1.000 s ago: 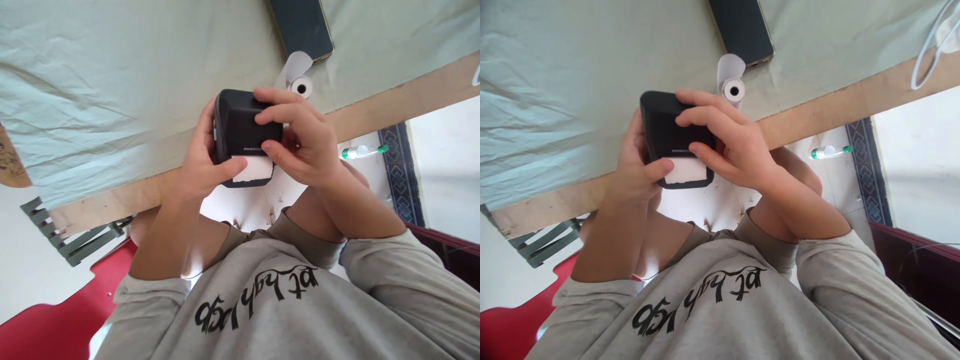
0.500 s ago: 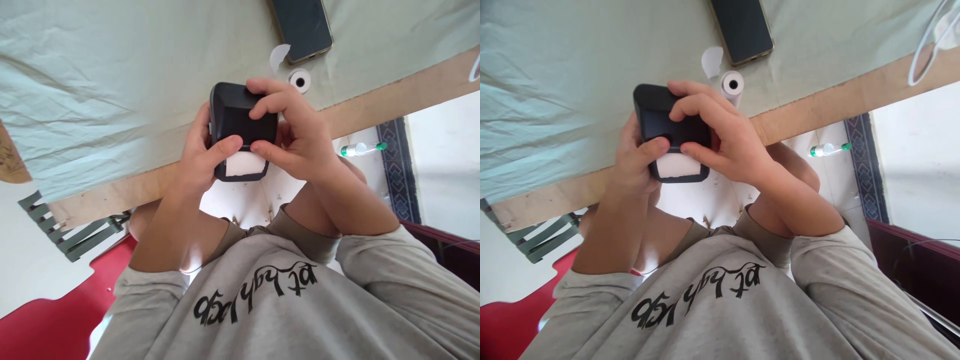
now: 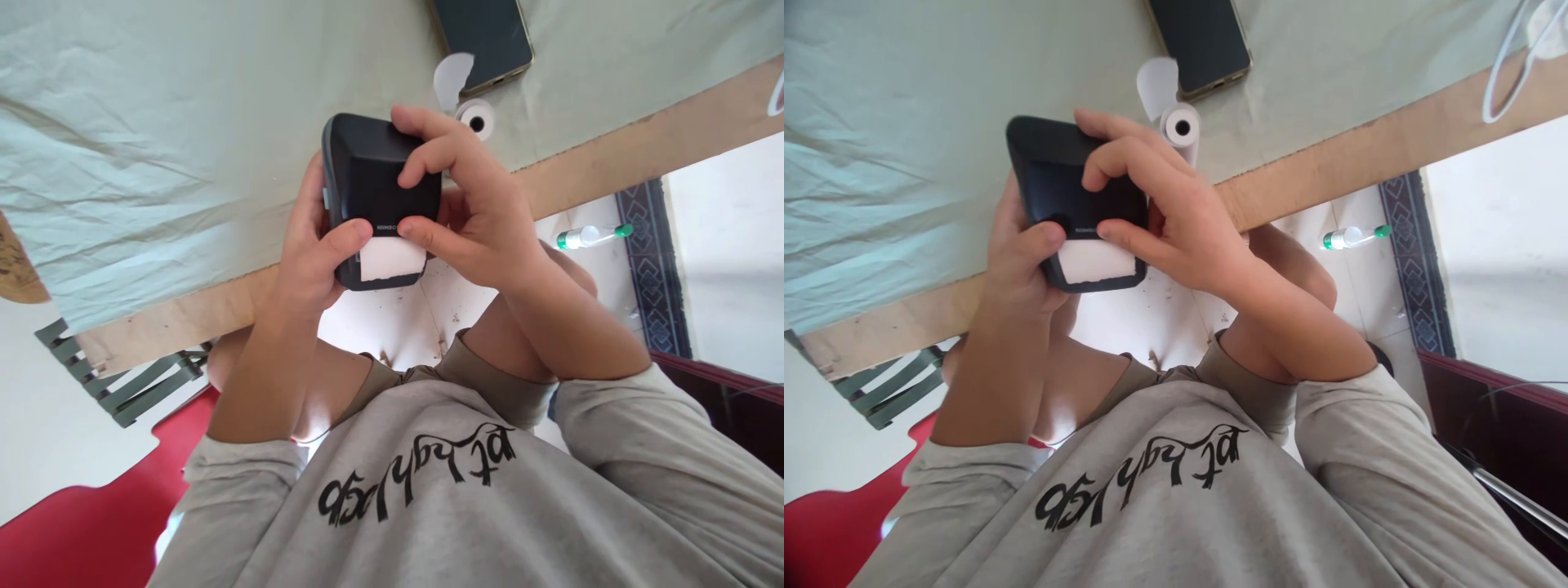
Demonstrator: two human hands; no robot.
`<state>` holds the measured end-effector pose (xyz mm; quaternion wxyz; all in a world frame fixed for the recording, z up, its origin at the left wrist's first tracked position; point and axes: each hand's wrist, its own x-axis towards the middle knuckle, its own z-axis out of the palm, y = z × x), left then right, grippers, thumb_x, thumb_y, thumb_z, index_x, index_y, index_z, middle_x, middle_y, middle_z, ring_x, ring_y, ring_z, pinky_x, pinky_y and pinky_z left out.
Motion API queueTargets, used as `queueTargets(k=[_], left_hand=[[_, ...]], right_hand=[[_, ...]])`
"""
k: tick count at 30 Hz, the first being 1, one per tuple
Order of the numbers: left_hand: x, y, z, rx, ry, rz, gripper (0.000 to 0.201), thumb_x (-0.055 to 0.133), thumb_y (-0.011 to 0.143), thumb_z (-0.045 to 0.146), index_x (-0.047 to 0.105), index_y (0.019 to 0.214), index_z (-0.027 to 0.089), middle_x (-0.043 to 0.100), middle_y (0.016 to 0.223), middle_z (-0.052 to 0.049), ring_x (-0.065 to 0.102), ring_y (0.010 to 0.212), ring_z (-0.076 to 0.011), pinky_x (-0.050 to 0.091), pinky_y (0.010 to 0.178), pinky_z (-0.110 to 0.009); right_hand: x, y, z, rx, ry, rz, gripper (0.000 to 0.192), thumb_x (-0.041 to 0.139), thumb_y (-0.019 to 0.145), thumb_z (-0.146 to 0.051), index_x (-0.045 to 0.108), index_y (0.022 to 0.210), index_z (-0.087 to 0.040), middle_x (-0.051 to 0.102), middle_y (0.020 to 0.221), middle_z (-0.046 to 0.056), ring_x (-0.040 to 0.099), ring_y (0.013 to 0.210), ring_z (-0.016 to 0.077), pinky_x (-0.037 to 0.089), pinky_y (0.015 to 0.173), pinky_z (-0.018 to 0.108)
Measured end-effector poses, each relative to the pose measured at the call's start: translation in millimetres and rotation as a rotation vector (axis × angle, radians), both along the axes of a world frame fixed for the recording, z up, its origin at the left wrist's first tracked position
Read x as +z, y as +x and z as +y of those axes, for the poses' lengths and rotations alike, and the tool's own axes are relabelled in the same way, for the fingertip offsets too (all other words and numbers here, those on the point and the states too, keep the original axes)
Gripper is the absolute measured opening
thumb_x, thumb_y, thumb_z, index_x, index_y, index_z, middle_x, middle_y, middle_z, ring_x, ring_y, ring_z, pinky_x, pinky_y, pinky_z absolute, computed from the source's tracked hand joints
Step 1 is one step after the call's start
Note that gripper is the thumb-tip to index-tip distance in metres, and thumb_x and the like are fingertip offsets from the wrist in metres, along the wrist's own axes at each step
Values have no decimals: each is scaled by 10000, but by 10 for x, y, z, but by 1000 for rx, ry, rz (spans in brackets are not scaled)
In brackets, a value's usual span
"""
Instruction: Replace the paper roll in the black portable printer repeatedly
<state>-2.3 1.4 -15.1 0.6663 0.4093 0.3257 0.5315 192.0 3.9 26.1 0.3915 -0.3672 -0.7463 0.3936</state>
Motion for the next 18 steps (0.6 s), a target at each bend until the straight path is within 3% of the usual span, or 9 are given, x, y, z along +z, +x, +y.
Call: queueTargets(k=[3,8,12,18], left_hand=[[11,16,12,12,23,-72,570,812,714,430,630,1232,276,700,1142,-59,605,1254,-322,588,911,-421],[196,69,-39,91,-76,-67,330,625,889,480,711,1038,198,715,1013,-56,599,1261,-291,502,1099,-433],[270,79,-58,102,-190,-73,330,508,980,437,694,1031,170,701,1042,-53,541,1341,-268,449,1160,-446],[252,51,-43,58,-186,-65,379,369,1038,375,684,1076,168,691,996,-69,540,1341,-269,423,1172,-461]], right_hand=[[-74,0,24,22,10,50,229,622,923,-378,575,1127,-287,447,1539,34,491,1393,258,639,858,348],[-150,-31,47,1,47,40,227,585,948,-416,571,1137,-292,476,1508,27,456,1428,239,619,944,356],[-154,-47,41,-8,15,42,272,562,954,-473,564,1149,-283,461,1518,31,475,1405,244,630,932,362],[-168,-47,29,-49,-40,18,370,561,932,-576,570,1159,-284,420,1553,26,453,1423,278,627,949,395]])
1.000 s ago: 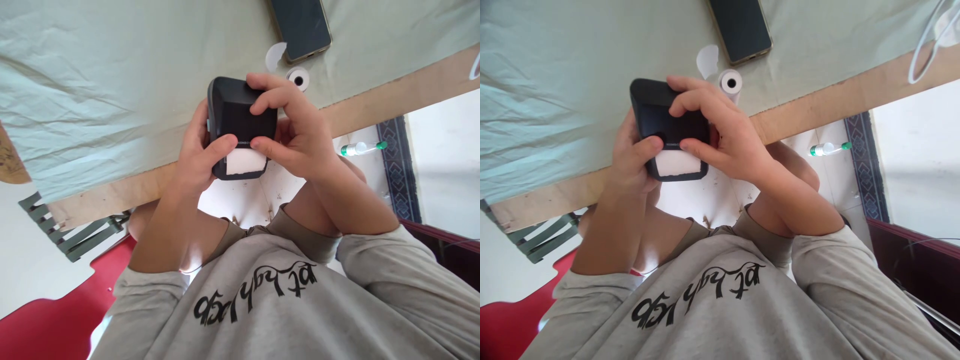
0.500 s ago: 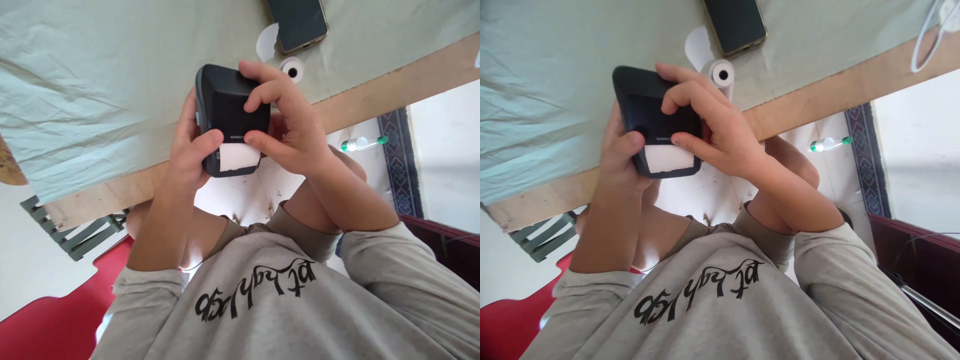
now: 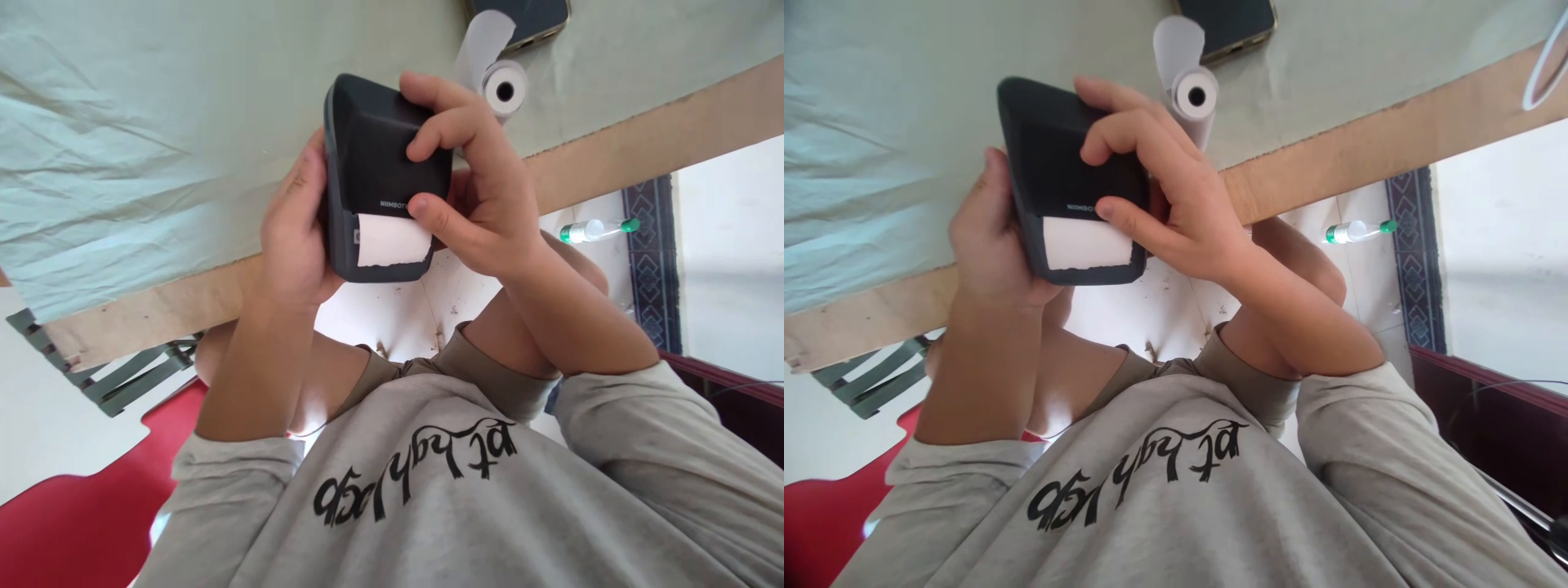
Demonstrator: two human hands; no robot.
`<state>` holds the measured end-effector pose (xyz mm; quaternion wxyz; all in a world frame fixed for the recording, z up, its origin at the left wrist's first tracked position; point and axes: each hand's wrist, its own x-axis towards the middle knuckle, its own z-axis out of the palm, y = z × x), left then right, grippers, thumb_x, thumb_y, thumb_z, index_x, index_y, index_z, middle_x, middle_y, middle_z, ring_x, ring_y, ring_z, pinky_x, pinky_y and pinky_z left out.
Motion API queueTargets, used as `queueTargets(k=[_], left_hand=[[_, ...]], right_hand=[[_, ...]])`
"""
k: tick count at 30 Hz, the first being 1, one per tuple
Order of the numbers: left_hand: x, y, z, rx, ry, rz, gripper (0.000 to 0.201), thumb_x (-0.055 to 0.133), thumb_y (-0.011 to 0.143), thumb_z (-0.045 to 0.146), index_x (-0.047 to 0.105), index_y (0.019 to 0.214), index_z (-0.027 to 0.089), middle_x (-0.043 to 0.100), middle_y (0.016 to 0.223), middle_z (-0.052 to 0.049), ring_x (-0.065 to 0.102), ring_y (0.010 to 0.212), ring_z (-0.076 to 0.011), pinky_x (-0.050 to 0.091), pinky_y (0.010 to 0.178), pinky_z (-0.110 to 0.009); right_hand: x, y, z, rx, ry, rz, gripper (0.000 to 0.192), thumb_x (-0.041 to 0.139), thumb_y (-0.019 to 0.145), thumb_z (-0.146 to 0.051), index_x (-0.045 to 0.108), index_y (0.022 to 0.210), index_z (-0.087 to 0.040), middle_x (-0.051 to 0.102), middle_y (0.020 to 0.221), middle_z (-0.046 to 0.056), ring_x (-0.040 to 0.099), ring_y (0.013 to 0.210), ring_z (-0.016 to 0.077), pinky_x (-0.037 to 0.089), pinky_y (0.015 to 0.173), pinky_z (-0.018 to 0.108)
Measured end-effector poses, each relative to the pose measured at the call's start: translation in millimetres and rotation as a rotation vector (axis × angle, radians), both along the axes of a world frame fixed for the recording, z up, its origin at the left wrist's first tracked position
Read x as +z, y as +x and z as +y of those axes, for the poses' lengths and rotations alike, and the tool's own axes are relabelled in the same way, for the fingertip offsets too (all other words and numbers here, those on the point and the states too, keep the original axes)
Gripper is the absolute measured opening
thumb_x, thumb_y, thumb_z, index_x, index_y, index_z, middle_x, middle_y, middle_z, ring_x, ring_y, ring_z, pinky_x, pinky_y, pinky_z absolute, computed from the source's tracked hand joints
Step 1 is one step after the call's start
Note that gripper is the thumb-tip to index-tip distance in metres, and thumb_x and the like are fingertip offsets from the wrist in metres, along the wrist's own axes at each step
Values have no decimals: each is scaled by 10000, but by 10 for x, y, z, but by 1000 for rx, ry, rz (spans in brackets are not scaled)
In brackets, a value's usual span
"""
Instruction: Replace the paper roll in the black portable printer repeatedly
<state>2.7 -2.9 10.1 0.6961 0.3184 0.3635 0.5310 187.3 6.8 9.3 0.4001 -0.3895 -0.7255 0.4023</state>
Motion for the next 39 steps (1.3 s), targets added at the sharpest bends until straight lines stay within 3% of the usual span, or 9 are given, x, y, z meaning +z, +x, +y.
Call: queueTargets(k=[9,14,16,20,23,27,30,34,39], left_hand=[[-160,-38,45,83,134,7,300,535,958,450,723,931,217,713,926,-50,507,1325,-305,410,1158,-430],[-72,-3,20,34,126,-22,314,518,963,465,725,951,229,740,1007,-40,449,1403,-298,391,1191,-442],[-19,31,-2,32,105,-66,470,388,998,543,714,1035,206,736,1088,-57,424,1430,-288,402,1182,-456],[-12,64,-18,6,171,-97,532,356,995,582,696,1088,184,723,1174,-80,454,1411,-294,450,1130,-452],[-52,41,-14,19,194,-49,343,551,942,480,697,1084,204,734,1079,-54,548,1323,-296,467,1100,-440],[-55,0,-26,21,117,42,268,579,929,411,700,1083,228,731,1025,-40,605,1233,-287,485,1047,-441],[-55,-7,-27,6,144,45,277,569,911,432,706,1061,244,740,1038,-54,569,1283,-315,496,1035,-467],[-64,4,-18,-27,145,34,298,557,906,424,689,1093,233,729,1147,-74,529,1343,-334,502,1053,-502],[-41,0,-18,-29,106,11,270,567,907,424,675,1062,232,718,1166,-68,542,1341,-320,519,1052,-486]], right_hand=[[-17,48,30,16,112,-99,382,668,856,-476,572,1198,-338,401,1558,-1,374,1477,299,570,1045,468],[-30,49,55,33,146,-79,412,681,828,-479,563,1196,-338,422,1539,19,390,1456,309,573,1019,477],[-40,40,62,2,178,-68,415,685,816,-520,571,1167,-330,449,1501,35,411,1427,327,591,955,475],[39,8,54,-163,289,4,379,689,807,-601,572,973,-282,570,1075,56,620,991,248,581,714,380],[215,-37,57,-292,319,61,260,646,897,-455,481,832,-264,409,752,-20,478,588,114,482,579,310],[388,-126,132,-508,324,107,256,573,938,-276,387,765,-246,427,871,-10,512,628,106,473,591,302],[367,-163,190,-514,387,155,268,565,912,-233,362,737,-252,440,794,-2,542,685,143,458,604,311],[306,-145,183,-365,445,-163,195,620,851,-195,463,744,-238,582,724,-32,448,548,112,393,549,304],[367,-130,129,-250,415,-641,108,560,897,-253,640,824,-247,708,846,-4,586,670,172,415,574,313]])
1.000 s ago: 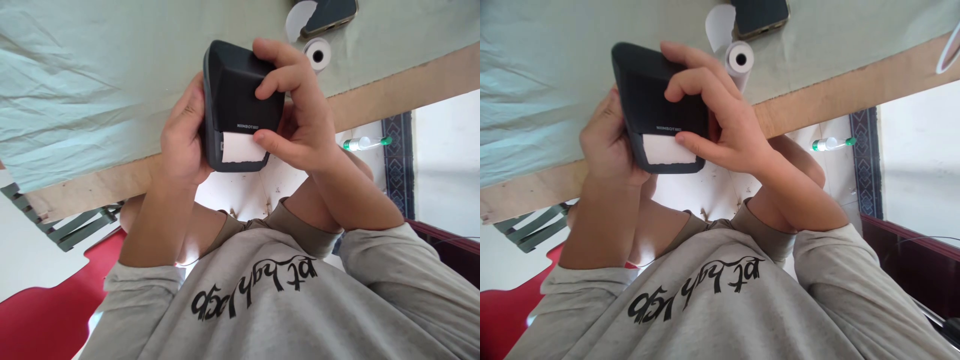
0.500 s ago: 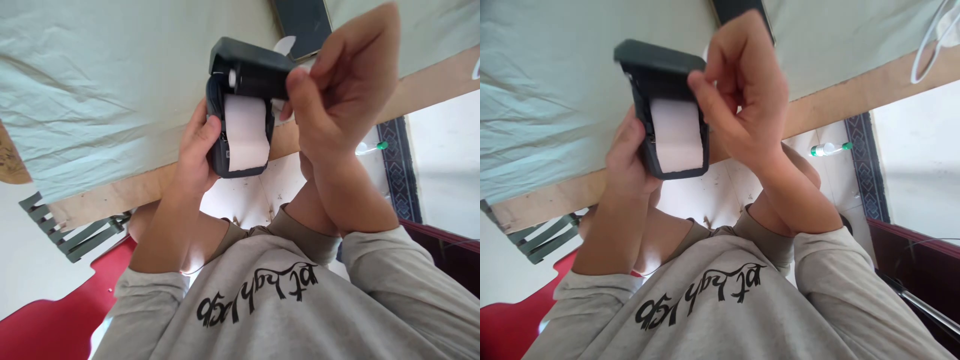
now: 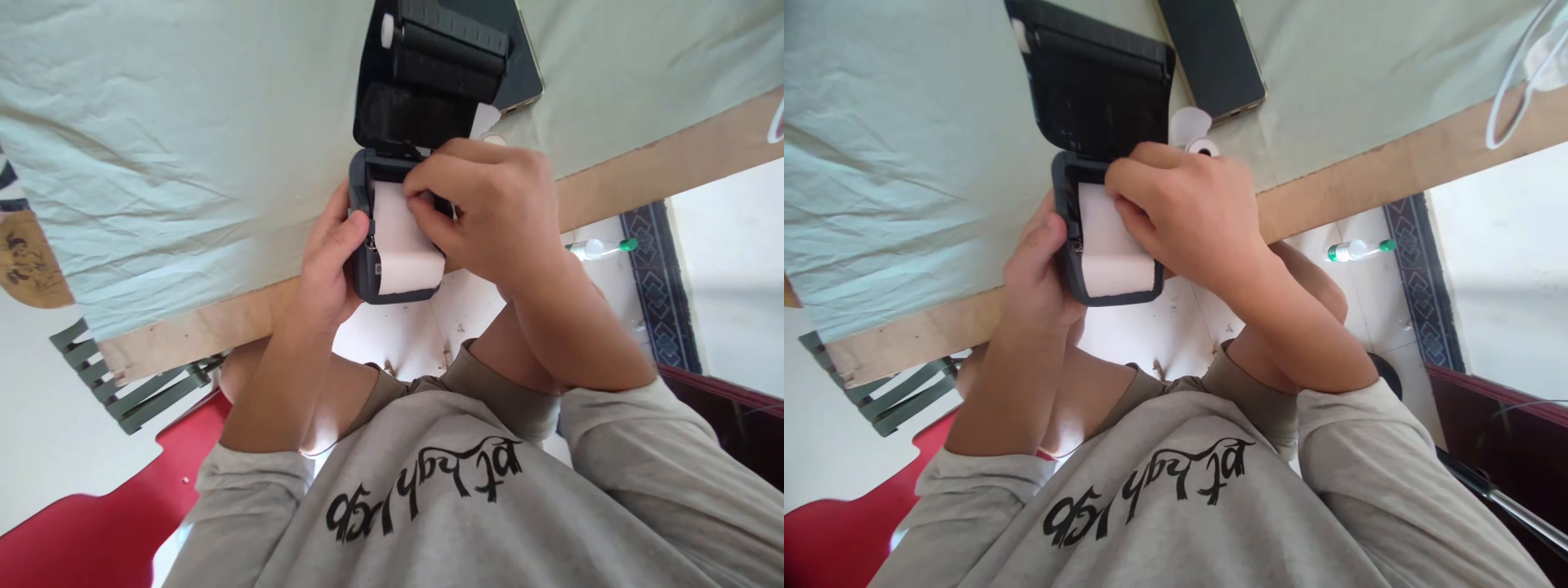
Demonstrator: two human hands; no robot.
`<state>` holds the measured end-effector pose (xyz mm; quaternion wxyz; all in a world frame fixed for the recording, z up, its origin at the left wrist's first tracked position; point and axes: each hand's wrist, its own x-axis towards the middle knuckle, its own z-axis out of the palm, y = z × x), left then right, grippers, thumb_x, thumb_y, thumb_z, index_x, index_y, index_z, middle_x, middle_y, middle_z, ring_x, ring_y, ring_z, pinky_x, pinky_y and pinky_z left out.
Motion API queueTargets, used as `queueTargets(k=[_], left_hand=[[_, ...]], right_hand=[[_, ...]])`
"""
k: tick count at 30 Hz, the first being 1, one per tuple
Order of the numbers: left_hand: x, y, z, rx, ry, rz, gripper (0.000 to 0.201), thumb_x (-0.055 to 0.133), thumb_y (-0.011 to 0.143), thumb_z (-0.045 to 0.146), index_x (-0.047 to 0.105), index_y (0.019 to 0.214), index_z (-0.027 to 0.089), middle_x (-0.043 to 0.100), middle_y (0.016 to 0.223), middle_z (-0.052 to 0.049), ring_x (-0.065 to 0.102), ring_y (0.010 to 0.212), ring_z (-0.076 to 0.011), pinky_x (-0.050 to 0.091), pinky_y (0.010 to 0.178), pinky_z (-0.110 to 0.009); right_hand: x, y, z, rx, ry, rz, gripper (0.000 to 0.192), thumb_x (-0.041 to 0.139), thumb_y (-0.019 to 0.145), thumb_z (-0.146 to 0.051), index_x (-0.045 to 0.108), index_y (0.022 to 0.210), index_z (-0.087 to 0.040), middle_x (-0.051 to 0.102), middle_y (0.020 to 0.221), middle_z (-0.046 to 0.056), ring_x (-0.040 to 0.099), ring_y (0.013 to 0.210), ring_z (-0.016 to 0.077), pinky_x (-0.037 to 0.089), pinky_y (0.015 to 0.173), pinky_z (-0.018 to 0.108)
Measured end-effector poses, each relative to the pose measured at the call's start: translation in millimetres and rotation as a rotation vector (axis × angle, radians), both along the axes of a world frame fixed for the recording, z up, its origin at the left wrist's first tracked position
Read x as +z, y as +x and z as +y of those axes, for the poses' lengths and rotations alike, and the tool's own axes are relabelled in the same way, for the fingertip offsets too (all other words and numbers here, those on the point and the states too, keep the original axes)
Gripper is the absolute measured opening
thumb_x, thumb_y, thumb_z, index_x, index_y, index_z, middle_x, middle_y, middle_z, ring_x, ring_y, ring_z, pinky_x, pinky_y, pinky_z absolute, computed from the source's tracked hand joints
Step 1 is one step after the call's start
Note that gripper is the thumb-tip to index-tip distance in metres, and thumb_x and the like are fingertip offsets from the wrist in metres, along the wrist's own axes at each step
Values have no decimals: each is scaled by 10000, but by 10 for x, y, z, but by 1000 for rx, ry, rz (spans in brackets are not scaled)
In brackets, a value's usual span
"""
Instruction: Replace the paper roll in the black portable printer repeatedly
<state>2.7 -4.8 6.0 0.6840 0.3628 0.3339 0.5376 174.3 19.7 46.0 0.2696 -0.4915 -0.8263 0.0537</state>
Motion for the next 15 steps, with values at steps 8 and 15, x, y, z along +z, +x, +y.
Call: queueTargets(k=[8,15], left_hand=[[-37,-18,11,-10,7,6,268,596,889,447,682,1029,235,715,1166,-65,496,1389,-318,532,1050,-465],[20,-14,-6,25,-74,70,341,655,848,530,663,1012,231,711,1112,-65,597,1301,-338,585,967,-454]], right_hand=[[56,-10,45,71,-214,-7,193,698,753,-203,576,880,-284,630,710,-13,570,625,190,499,625,321],[326,235,21,270,-375,417,208,707,735,-182,572,883,-238,610,904,-22,435,543,64,335,422,249]])
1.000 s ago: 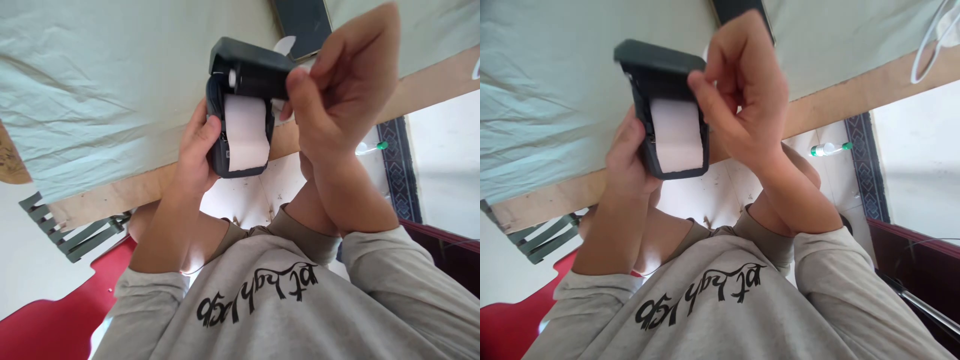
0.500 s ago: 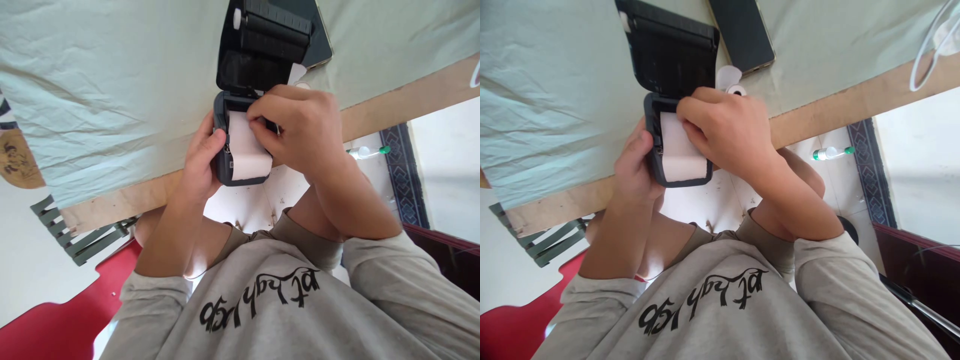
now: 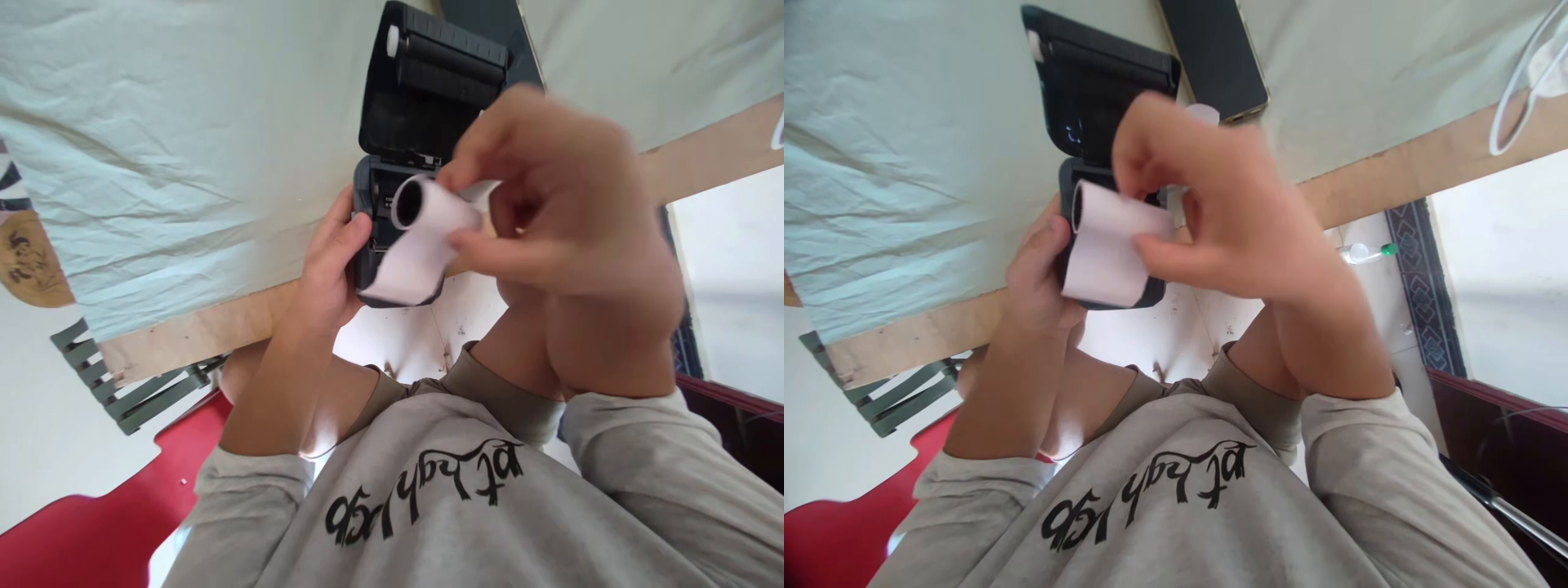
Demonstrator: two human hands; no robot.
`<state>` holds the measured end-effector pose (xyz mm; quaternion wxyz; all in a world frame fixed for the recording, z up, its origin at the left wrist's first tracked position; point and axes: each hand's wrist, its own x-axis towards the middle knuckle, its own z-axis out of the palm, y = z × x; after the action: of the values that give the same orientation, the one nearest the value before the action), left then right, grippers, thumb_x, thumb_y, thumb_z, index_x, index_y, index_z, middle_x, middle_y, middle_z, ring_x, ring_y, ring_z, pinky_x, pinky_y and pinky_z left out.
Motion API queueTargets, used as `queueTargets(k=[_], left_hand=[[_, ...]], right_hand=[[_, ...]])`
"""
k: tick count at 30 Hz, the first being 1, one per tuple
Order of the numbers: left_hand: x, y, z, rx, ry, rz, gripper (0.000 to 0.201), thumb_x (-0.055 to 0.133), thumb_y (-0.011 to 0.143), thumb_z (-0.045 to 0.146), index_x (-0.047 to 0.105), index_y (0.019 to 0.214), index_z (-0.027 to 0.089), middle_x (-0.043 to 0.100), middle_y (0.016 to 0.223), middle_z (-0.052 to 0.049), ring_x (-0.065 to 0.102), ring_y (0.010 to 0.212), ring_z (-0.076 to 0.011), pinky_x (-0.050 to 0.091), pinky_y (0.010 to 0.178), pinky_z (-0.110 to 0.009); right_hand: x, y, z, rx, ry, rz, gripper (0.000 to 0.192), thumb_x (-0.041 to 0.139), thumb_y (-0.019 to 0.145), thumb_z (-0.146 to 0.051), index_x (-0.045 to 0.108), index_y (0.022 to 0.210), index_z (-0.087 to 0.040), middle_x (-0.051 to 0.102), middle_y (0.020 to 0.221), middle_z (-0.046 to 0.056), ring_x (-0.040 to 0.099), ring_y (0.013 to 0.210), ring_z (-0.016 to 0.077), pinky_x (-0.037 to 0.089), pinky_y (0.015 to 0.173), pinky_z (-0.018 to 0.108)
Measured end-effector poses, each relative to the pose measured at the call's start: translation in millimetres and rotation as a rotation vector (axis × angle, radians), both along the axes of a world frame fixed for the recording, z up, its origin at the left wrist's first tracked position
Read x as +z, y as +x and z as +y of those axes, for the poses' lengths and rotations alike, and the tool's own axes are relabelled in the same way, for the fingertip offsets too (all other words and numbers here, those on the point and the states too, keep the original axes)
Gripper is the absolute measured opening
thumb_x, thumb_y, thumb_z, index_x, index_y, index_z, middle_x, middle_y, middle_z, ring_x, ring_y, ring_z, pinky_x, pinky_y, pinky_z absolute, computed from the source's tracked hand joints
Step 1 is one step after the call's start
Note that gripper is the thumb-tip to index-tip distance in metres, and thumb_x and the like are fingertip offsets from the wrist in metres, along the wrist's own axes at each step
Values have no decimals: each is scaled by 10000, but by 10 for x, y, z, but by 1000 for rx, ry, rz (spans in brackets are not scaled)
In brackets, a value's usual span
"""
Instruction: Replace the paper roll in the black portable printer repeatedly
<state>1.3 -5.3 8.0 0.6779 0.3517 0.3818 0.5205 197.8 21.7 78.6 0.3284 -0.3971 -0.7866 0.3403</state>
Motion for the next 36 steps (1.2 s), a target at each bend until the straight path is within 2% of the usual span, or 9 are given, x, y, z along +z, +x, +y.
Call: queueTargets(k=[4,7,10,12,16,19,24,29,36], left_hand=[[-24,-8,8,-7,-9,-9,378,669,845,535,665,1065,227,719,1079,-65,630,1266,-325,595,946,-430],[-29,-11,13,-6,-23,0,366,659,853,525,667,1071,232,727,1070,-59,648,1243,-312,607,927,-415],[-11,-6,20,-15,-17,2,365,670,841,534,664,1049,234,730,1104,-69,640,1259,-317,603,951,-421],[-3,-3,26,-23,-11,-2,374,678,834,543,661,1043,234,730,1110,-75,632,1272,-325,598,967,-433],[-13,-6,34,-34,-11,-7,379,676,839,546,664,1063,241,731,1135,-66,623,1286,-322,596,968,-424],[-16,-7,31,-28,1,-6,366,667,849,543,675,1062,245,738,1137,-45,625,1282,-311,604,945,-401],[1,-4,14,-30,-12,-49,355,669,867,521,686,1050,217,742,1121,-49,630,1273,-318,616,920,-397],[-6,-12,12,-29,-13,-71,359,683,863,510,689,1059,210,740,1099,-47,636,1261,-324,623,900,-393],[-35,-8,16,-32,42,-115,324,643,901,461,707,1092,208,750,1033,-48,683,1180,-304,626,882,-392]], right_hand=[[-226,362,239,-108,-11,688,283,691,696,-365,549,930,-292,484,641,-62,362,453,82,266,360,237],[-593,646,480,-402,-150,795,280,625,561,-421,542,804,-308,432,620,-38,364,447,101,128,335,269],[-907,831,593,-727,25,684,203,574,601,-378,485,770,-310,379,568,-49,318,404,106,119,370,276],[-1014,895,599,-756,140,609,210,620,607,-280,537,798,-298,440,592,-51,356,437,106,226,404,278],[-1008,955,592,-757,338,90,362,766,521,-61,598,779,-250,627,809,10,555,752,164,427,699,318],[-912,957,556,-849,207,-220,528,833,473,-42,601,904,-241,649,902,12,576,790,186,442,727,341],[-691,956,323,-588,387,-292,686,735,681,-98,490,1304,-244,584,1168,50,580,1095,261,474,976,474],[-601,740,132,-519,766,-88,333,524,957,-352,546,1288,-331,544,1096,23,565,1100,254,465,966,499],[-837,183,93,-310,418,-131,470,571,929,-326,426,1376,-307,525,1318,108,501,1271,308,476,1063,559]])
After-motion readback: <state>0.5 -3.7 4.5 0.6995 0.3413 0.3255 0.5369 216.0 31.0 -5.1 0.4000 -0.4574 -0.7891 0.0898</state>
